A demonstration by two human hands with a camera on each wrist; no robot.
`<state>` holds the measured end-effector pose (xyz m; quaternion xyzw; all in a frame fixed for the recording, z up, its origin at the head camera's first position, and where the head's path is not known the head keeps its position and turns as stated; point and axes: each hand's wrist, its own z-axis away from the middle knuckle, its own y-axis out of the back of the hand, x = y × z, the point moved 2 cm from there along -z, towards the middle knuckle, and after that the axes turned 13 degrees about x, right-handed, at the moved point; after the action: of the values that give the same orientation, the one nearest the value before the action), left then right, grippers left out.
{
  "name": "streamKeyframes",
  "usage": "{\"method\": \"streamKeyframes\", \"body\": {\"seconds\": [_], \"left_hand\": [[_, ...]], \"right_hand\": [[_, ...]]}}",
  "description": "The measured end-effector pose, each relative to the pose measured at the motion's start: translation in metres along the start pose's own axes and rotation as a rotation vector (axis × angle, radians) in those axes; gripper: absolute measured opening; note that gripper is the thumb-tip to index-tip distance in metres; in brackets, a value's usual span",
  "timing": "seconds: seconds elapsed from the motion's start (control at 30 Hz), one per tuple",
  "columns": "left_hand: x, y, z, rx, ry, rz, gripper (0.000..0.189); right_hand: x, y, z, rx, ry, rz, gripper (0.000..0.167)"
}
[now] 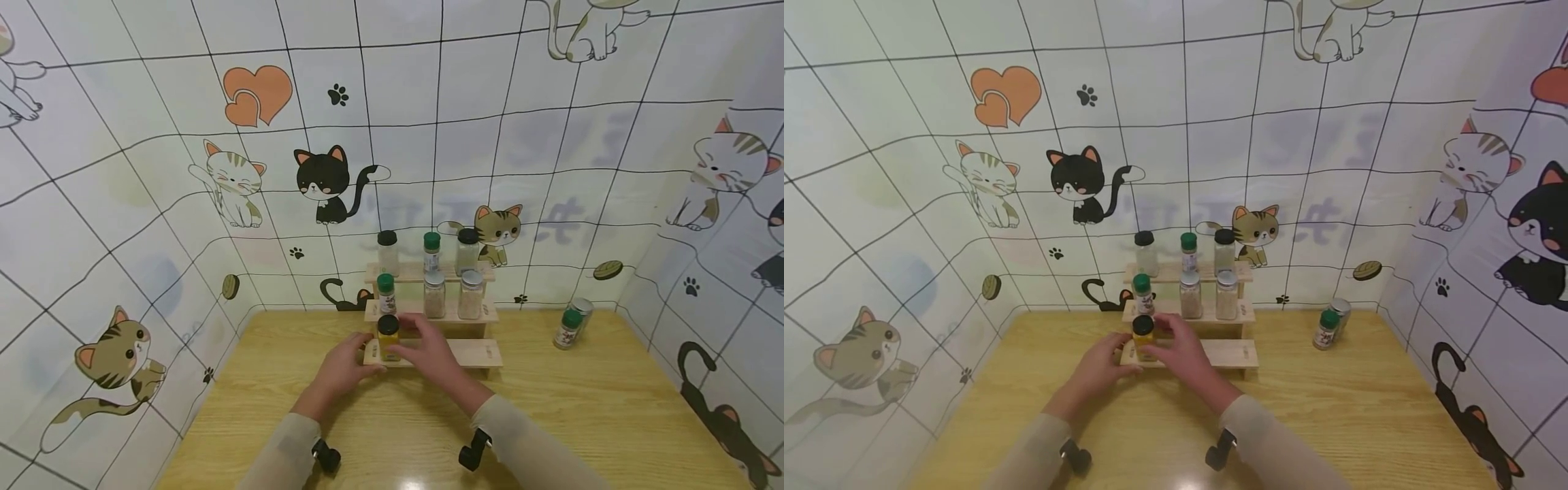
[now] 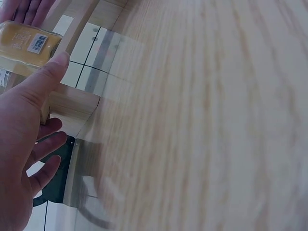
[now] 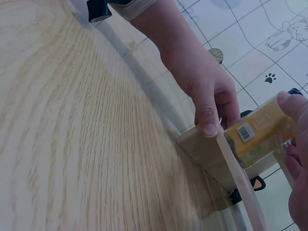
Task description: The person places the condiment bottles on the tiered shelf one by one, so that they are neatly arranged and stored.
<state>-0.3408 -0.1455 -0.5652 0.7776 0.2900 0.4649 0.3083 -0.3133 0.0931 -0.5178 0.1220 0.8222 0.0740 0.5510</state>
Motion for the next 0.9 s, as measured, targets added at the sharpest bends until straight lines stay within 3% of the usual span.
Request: {"method": "streamKeyframes", "body": {"seconds": [0.43,0.77,0.9], "left_hand": [[0.000,0.001,-0.003,-0.037,0.003,-0.012,0.088],[-0.001,0.001,-0.006,-0.058,0.020,0.011,0.086],[-0.001,0.000,-0.005,-0.054,0.022,0.012,0.087]], "right_hand": [[0.008,0.067,0.017,0.073,-0.084,0.078,0.054],[0.017,0.133,0.021,0.165,0.004,0.161,0.046],[0.021,0.163,0.020,0.227,-0.001,0.223,0.047]]}}
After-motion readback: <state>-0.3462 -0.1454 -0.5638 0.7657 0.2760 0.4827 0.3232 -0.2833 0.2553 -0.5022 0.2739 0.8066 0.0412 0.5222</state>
